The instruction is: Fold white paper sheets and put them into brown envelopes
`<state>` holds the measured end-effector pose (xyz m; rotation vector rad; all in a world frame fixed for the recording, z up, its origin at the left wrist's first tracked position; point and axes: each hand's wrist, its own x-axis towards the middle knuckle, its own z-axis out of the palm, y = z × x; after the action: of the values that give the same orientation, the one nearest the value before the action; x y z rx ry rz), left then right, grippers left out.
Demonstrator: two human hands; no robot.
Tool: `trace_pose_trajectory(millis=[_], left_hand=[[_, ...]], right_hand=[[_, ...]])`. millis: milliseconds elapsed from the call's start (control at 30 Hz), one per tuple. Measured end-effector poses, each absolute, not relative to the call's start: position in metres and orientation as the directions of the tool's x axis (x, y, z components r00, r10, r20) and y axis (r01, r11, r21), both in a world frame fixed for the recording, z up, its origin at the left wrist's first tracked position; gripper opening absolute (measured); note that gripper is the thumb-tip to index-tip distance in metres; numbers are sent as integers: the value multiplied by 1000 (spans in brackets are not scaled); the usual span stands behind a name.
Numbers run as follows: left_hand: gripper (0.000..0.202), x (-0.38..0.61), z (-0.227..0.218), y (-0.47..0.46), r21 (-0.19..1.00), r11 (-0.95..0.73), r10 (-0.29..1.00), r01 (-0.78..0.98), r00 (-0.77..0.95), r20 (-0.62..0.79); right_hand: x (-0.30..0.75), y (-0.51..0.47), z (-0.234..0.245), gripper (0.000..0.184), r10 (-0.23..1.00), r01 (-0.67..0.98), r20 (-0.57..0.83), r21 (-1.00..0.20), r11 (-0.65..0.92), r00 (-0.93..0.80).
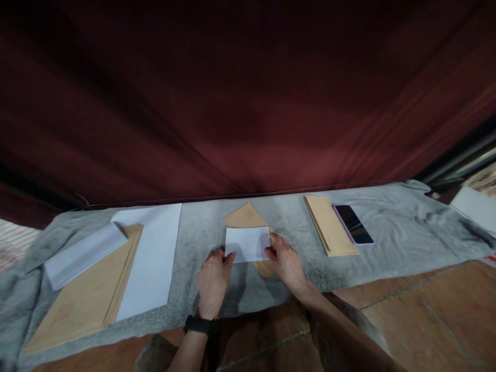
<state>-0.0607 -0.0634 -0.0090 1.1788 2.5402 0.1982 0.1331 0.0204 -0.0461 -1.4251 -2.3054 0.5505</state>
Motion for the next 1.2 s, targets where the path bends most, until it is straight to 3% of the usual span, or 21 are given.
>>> trace_pose_trajectory(millis=[200, 333, 433, 700, 1033, 1200], left_hand=[[38, -58, -14, -64, 219, 621, 784, 753, -594, -183], [37, -57, -12, -63, 212, 635, 772, 743, -601, -206], [37, -57, -11, -62, 208, 636, 770, 743, -597, -223], [34, -53, -12, -66, 209, 626, 780, 751, -604, -167], [37, -48, -15, -75, 113, 589, 807, 800, -590, -32], [44, -46, -13, -75, 120, 595, 803, 794, -593, -57]], right_hand=[[129, 14, -51, 38, 839, 786, 237, -296, 543, -490], [122, 6, -57, 43, 696, 666, 326, -215, 714, -640], [117, -2, -61, 48, 605, 571, 329, -204, 795, -725], [124, -7, -67, 67, 591, 561, 252, -187, 806, -766], [128, -10, -64, 68, 603, 569, 270, -199, 798, -751], [130, -9, -62, 66, 583, 548, 271, -198, 813, -766]])
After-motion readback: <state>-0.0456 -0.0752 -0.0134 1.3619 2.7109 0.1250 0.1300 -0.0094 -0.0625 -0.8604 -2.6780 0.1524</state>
